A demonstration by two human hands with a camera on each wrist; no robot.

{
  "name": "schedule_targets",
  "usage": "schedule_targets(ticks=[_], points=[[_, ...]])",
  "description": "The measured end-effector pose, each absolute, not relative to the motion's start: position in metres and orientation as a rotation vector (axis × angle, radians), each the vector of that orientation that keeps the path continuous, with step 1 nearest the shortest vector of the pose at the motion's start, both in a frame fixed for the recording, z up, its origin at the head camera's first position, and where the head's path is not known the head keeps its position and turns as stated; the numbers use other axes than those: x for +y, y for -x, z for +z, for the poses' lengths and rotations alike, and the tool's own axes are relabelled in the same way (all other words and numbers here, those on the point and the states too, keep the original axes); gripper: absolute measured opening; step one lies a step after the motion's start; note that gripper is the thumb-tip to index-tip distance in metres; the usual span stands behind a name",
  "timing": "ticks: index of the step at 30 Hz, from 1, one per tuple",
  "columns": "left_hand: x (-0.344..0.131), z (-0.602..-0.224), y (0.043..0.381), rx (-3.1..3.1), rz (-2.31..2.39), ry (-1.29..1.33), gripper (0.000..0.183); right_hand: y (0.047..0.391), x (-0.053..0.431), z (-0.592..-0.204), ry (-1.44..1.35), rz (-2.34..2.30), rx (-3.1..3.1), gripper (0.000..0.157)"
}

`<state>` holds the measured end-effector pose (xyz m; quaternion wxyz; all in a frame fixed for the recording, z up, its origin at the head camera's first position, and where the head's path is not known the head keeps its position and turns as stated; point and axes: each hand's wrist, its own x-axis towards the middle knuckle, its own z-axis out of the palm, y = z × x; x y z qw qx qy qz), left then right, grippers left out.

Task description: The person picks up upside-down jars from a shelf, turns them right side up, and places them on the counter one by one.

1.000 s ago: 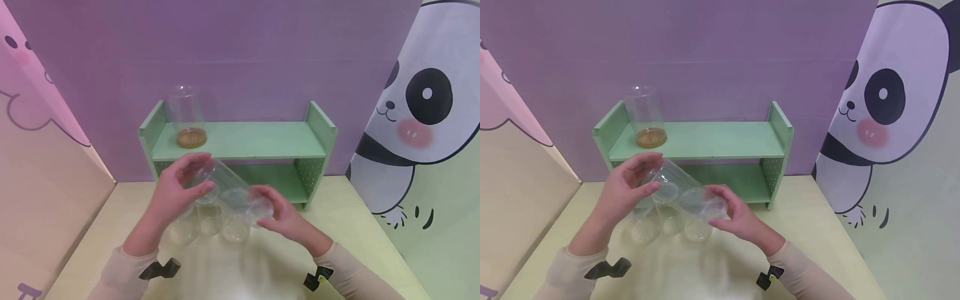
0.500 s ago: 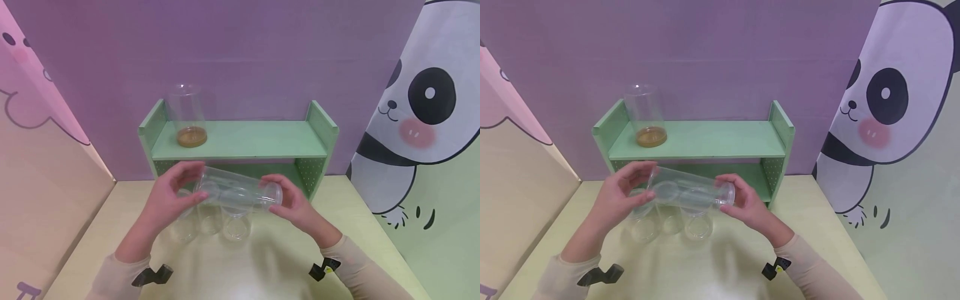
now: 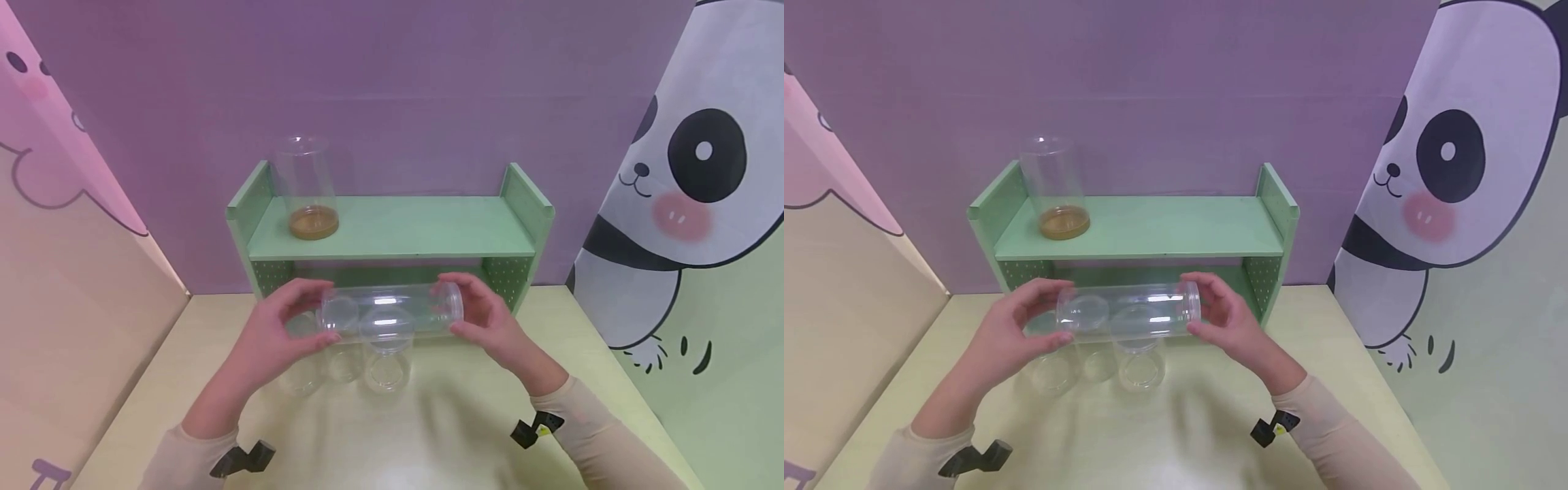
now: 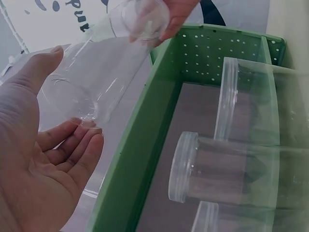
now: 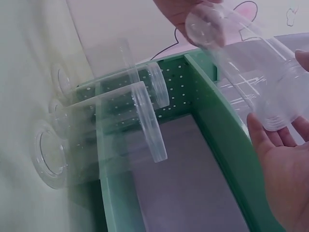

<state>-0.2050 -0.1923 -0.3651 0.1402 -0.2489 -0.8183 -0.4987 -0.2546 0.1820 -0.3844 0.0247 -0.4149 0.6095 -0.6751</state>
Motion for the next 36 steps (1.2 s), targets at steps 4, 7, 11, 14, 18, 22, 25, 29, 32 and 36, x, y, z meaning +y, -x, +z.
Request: schedule_targets(ticks=[4,7,11,14,18,22,25,29,32,36], points=[[-0.191,-0.373,0.206,-2.415,-1.383,0.697,0.071,0.258,0.184,-0.381,1.297,-2.115,1.883,0.066],[-0.188,-0.378,0.204,-2.457,-1.334,0.686,0.071,0.262,0.186,-0.378,1.341,-2.139,1.848,0.062],[-0.182,-0.385,0.202,-2.479,-1.290,0.712,0.073,0.264,0.185,-0.371,1.381,-2.155,1.807,0.059],[-0.176,-0.391,0.202,-2.495,-1.275,0.742,0.071,0.264,0.182,-0.364,1.349,-2.158,1.860,0.058],[-0.167,-0.399,0.202,-2.532,-1.281,0.781,0.070,0.263,0.176,-0.354,1.295,-2.152,1.944,0.057],[-0.157,-0.407,0.201,-2.547,-1.304,0.829,0.068,0.262,0.166,-0.344,1.322,-2.138,1.927,0.057],[-0.148,-0.413,0.200,-2.534,-1.362,0.870,0.066,0.260,0.156,-0.338,1.355,-2.111,1.903,0.061],[-0.135,-0.423,0.198,-2.507,-1.471,0.927,0.065,0.255,0.143,-0.332,1.394,-2.050,1.864,0.065],[-0.125,-0.431,0.197,-2.501,-1.531,0.950,0.066,0.249,0.136,-0.331,1.404,-2.011,1.819,0.066],[-0.118,-0.437,0.197,-2.517,-1.570,0.944,0.069,0.243,0.131,-0.330,1.391,-1.988,1.788,0.072]])
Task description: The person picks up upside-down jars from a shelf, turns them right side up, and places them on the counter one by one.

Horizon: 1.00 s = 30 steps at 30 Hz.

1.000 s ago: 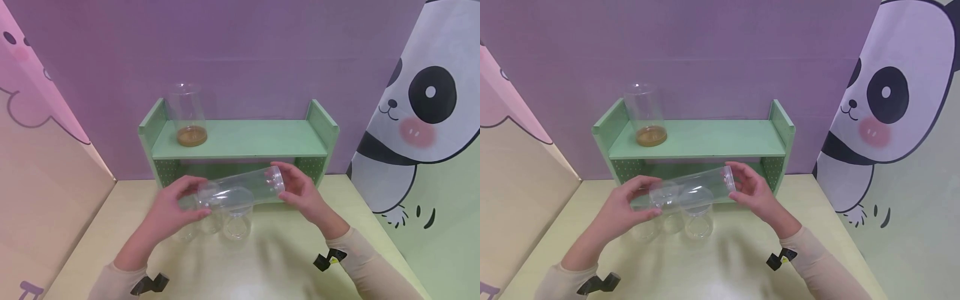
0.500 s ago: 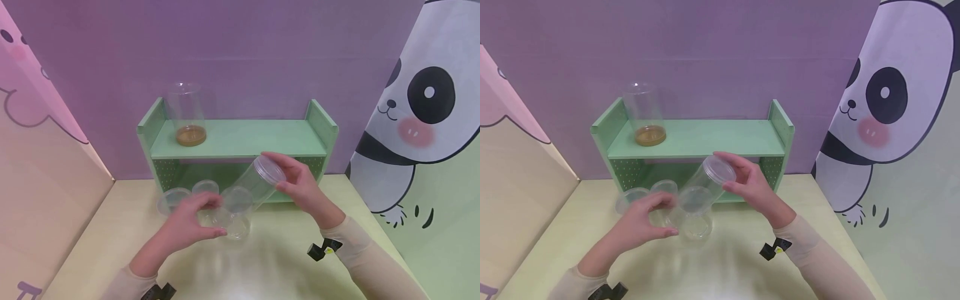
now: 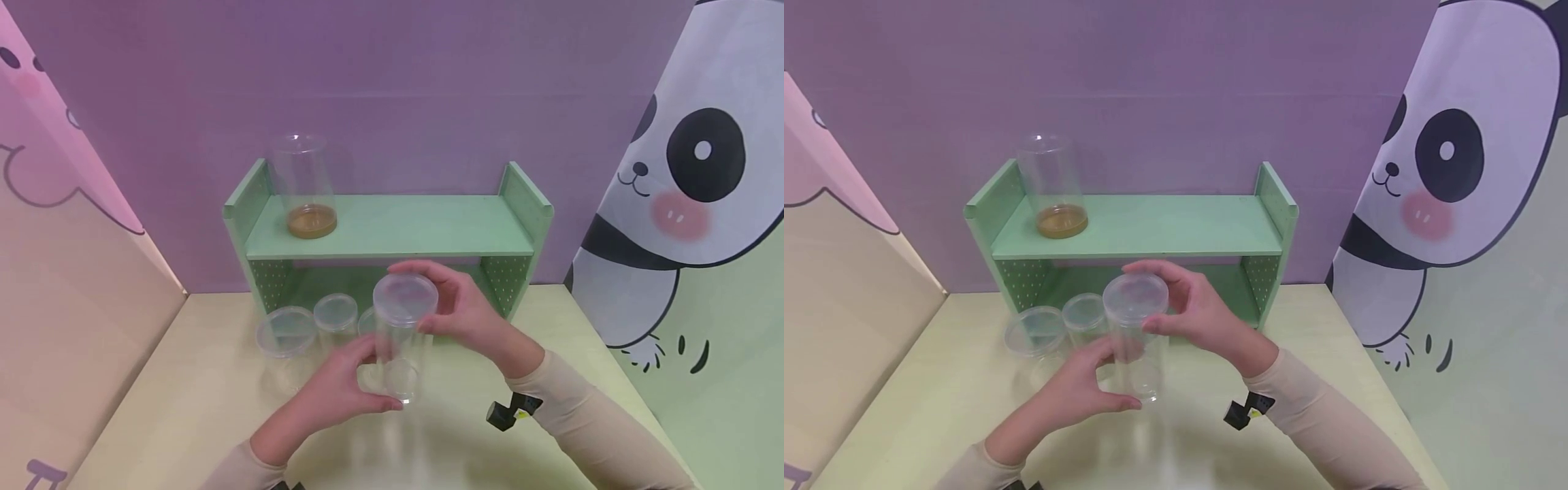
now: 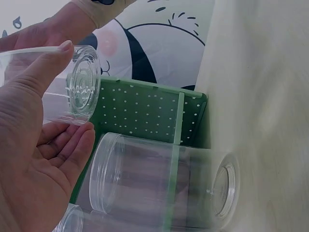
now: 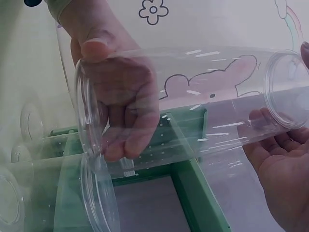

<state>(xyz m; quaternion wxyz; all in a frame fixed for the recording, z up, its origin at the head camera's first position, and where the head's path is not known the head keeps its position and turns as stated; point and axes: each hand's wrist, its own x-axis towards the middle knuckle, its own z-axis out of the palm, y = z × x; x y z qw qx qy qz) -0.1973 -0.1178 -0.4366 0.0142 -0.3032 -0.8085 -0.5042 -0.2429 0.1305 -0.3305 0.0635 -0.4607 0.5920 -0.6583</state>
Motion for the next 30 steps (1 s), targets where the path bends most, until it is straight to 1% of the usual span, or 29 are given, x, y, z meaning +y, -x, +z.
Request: schedule_targets(ticks=[5,7,12,17,19,22,25,27,30], points=[[-0.116,-0.437,0.198,-2.545,-1.578,0.930,0.071,0.241,0.130,-0.331,1.396,-1.974,1.823,0.091],[-0.117,-0.436,0.198,-2.552,-1.578,0.937,0.071,0.242,0.131,-0.332,1.398,-1.966,1.846,0.094],[-0.122,-0.431,0.197,-2.586,-1.561,0.962,0.064,0.243,0.134,-0.335,1.399,-1.953,1.895,0.090],[-0.139,-0.421,0.197,-2.587,-1.480,0.885,0.062,0.244,0.141,-0.337,1.382,-1.967,1.951,0.085],[-0.152,-0.413,0.201,-2.506,-1.430,0.831,0.054,0.245,0.145,-0.338,1.364,-1.976,1.963,0.083],[-0.174,-0.397,0.210,-2.304,-1.411,0.674,0.034,0.246,0.152,-0.339,1.343,-1.984,1.973,0.080],[-0.199,-0.380,0.221,-2.089,-1.436,0.422,0.019,0.248,0.159,-0.341,1.325,-1.993,1.991,0.077],[-0.215,-0.372,0.229,-1.988,-1.432,0.241,0.017,0.249,0.164,-0.342,1.308,-1.994,2.007,0.075],[-0.233,-0.365,0.243,-1.900,-1.386,0.053,0.022,0.251,0.170,-0.345,1.277,-2.000,2.040,0.072]])
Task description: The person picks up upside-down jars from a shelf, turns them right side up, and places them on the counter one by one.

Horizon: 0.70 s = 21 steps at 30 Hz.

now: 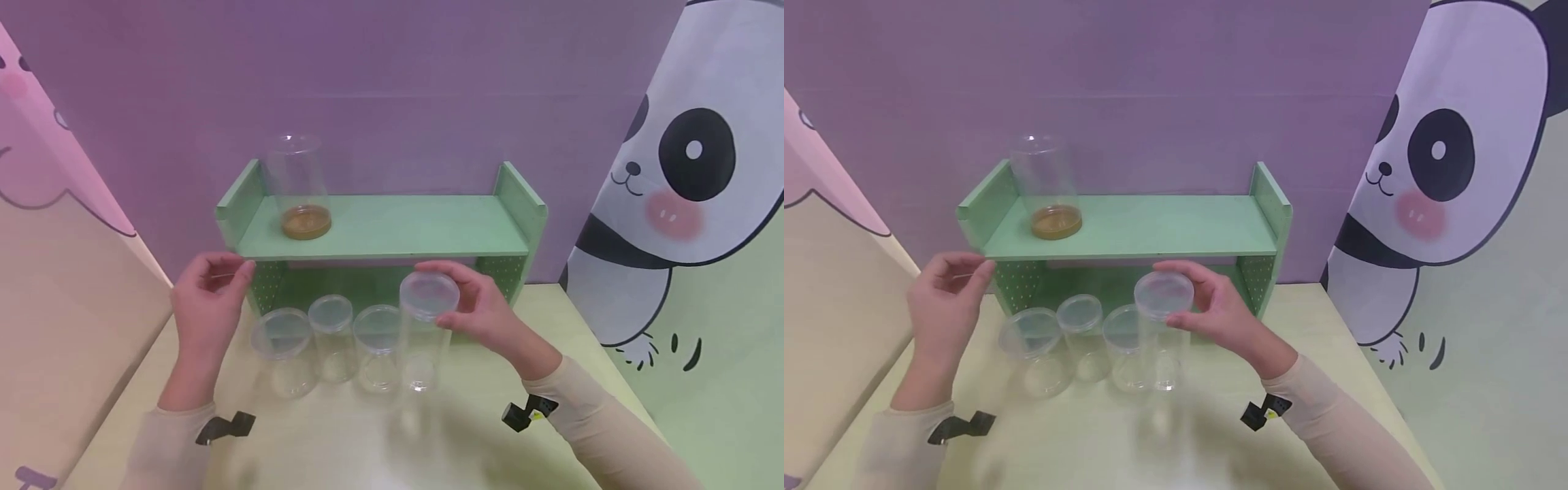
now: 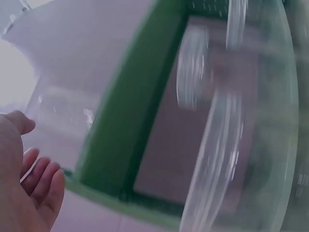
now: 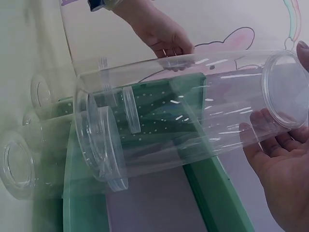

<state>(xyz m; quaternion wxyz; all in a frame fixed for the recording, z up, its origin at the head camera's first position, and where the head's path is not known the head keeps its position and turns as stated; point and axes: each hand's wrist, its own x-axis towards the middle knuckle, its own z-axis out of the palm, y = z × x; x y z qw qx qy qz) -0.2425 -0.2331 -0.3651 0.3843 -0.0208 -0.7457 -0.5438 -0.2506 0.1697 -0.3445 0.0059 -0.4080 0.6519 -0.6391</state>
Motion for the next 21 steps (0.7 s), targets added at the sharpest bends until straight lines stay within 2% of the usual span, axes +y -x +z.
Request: schedule_targets(ticks=[3,10,21], points=[[-0.246,-0.363,0.257,-1.857,-1.346,-0.046,0.029,0.252,0.172,-0.347,1.253,-2.006,2.068,0.071],[-0.254,-0.365,0.289,-1.926,-1.352,-0.098,0.047,0.257,0.179,-0.350,1.222,-2.032,2.081,0.063],[-0.256,-0.375,0.303,-1.893,-1.437,-0.179,0.038,0.262,0.187,-0.354,1.136,-2.048,2.170,0.066]])
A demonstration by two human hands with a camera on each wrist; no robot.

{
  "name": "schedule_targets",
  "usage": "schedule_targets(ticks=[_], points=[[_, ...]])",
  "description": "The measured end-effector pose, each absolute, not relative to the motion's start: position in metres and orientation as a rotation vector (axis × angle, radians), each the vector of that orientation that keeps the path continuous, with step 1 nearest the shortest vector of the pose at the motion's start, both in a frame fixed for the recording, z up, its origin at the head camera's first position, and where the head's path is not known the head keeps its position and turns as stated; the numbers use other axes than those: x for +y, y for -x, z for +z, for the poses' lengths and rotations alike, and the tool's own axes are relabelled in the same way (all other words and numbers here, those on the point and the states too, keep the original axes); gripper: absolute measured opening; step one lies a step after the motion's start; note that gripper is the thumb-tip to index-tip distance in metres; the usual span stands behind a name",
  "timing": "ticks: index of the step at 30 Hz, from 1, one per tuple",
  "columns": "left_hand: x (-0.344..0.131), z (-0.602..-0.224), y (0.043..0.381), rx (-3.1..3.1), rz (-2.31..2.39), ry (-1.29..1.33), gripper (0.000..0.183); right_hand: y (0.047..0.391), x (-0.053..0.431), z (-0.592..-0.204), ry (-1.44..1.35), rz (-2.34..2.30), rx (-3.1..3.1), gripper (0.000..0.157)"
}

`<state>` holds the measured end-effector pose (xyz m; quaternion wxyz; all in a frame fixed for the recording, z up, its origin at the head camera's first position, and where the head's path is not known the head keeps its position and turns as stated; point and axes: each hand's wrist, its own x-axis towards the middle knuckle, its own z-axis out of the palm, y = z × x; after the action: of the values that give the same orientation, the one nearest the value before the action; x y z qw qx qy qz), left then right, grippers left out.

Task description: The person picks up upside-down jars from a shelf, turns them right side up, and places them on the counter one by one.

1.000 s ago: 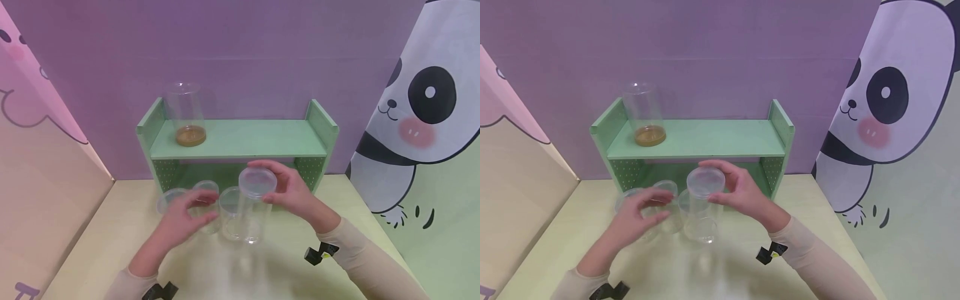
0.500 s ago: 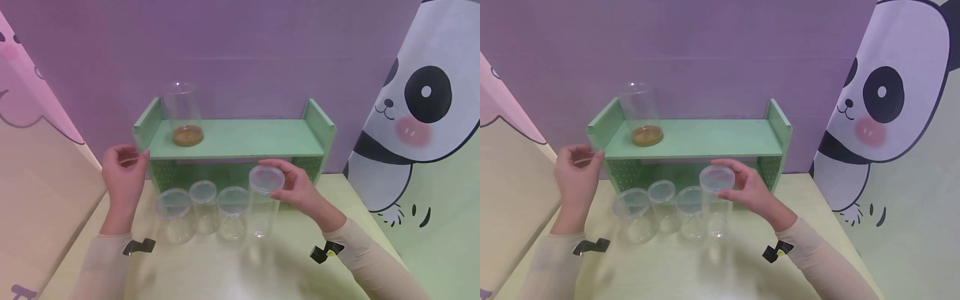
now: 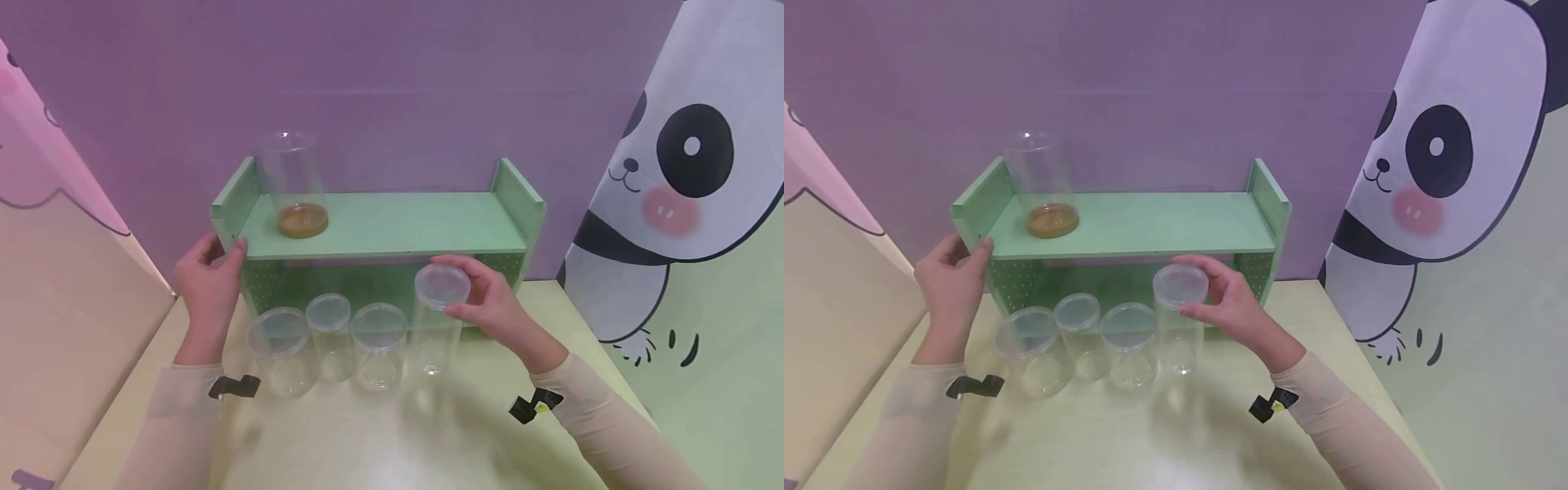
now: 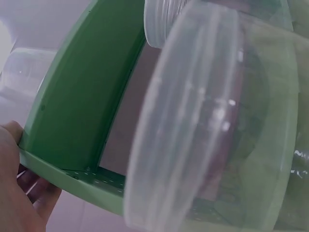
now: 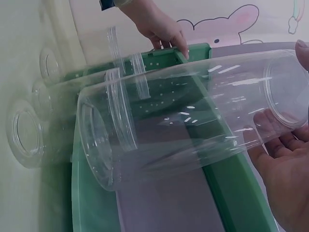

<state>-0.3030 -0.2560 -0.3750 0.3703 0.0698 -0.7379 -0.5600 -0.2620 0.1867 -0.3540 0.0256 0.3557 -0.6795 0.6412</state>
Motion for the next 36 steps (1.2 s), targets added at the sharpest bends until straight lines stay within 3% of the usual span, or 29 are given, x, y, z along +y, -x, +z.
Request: schedule_targets(ticks=[36], points=[[-0.255,-0.386,0.305,-1.810,-1.381,-0.074,0.028,0.298,0.177,-0.447,-0.742,1.845,-2.390,0.069]])
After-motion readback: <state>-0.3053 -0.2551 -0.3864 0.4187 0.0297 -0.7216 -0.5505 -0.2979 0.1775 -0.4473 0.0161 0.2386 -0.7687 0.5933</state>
